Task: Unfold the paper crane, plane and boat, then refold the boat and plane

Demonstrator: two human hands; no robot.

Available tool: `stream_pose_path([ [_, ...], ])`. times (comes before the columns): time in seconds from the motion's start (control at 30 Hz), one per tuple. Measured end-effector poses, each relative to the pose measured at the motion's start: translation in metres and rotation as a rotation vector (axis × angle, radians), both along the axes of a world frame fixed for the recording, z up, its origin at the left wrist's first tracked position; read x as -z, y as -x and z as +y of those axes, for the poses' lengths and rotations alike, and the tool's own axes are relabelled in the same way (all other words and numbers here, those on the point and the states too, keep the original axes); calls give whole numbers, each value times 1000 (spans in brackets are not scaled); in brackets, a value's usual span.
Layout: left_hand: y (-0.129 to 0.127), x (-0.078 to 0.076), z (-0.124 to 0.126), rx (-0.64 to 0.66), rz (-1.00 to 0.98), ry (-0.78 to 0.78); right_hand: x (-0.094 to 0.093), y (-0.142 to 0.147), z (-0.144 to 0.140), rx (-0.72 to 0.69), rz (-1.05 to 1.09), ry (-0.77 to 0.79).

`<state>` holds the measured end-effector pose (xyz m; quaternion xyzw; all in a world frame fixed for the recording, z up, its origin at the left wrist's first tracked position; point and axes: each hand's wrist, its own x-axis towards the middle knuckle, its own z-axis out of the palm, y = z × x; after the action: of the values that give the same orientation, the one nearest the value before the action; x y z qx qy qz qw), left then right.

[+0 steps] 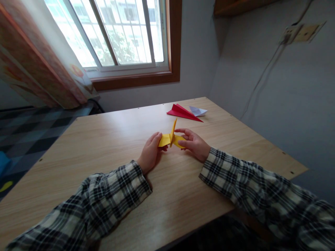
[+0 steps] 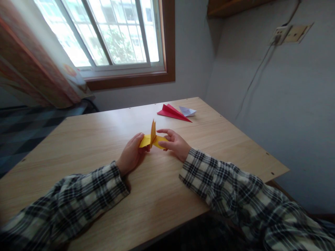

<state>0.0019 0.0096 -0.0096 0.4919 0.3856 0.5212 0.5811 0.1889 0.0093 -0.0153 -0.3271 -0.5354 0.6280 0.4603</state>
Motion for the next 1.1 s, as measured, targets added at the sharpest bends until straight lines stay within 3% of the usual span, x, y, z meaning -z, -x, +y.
stream_pose_path([
  [0.33, 0, 2, -1, -22, 10, 28, -2, -5, 5, 93, 185, 118],
  [1.1, -1, -1, -4, -51, 1, 58, -8, -13, 12, 210, 257, 125],
])
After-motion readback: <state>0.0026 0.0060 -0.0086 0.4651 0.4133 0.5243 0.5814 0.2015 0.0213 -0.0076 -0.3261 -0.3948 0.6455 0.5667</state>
